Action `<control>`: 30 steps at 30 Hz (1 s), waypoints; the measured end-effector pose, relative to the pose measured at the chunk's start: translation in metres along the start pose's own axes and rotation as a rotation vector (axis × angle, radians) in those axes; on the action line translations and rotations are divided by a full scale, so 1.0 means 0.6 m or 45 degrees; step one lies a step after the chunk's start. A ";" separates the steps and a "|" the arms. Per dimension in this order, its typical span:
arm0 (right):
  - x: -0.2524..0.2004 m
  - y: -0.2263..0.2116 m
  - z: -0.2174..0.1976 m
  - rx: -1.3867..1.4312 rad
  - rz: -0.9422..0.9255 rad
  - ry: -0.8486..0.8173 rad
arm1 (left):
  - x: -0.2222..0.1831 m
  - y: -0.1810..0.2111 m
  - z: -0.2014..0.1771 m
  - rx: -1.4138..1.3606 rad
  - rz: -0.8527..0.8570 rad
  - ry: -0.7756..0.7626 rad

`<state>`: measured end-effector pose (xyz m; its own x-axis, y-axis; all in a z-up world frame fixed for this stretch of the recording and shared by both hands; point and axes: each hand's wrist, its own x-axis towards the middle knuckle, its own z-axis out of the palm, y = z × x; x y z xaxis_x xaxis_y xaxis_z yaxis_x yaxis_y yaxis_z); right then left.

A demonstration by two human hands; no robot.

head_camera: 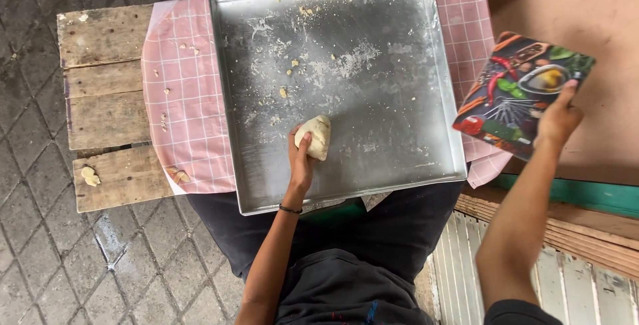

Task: Cleaning a metal tray and then weighing and rolling a piece of dough on it.

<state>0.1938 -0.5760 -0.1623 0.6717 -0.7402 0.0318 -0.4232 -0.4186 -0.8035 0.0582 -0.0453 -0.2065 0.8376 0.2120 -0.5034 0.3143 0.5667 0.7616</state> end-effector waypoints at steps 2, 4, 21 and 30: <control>0.020 0.011 -0.011 0.079 0.095 -0.003 | 0.006 -0.010 -0.006 -0.070 0.039 -0.025; 0.044 0.034 -0.009 -0.085 0.276 -0.030 | 0.009 -0.014 -0.008 -0.105 0.096 -0.035; 0.092 0.104 0.085 -0.539 -0.156 -0.390 | 0.005 -0.016 -0.011 0.053 0.071 -0.095; -0.121 -0.021 0.098 -0.057 -0.807 -0.118 | 0.004 -0.025 -0.011 0.086 0.176 -0.202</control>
<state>0.1859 -0.4861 -0.1891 0.8489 -0.2941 0.4392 0.0494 -0.7832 -0.6199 0.0527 -0.0481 -0.2220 0.9329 0.1528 -0.3261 0.2167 0.4850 0.8472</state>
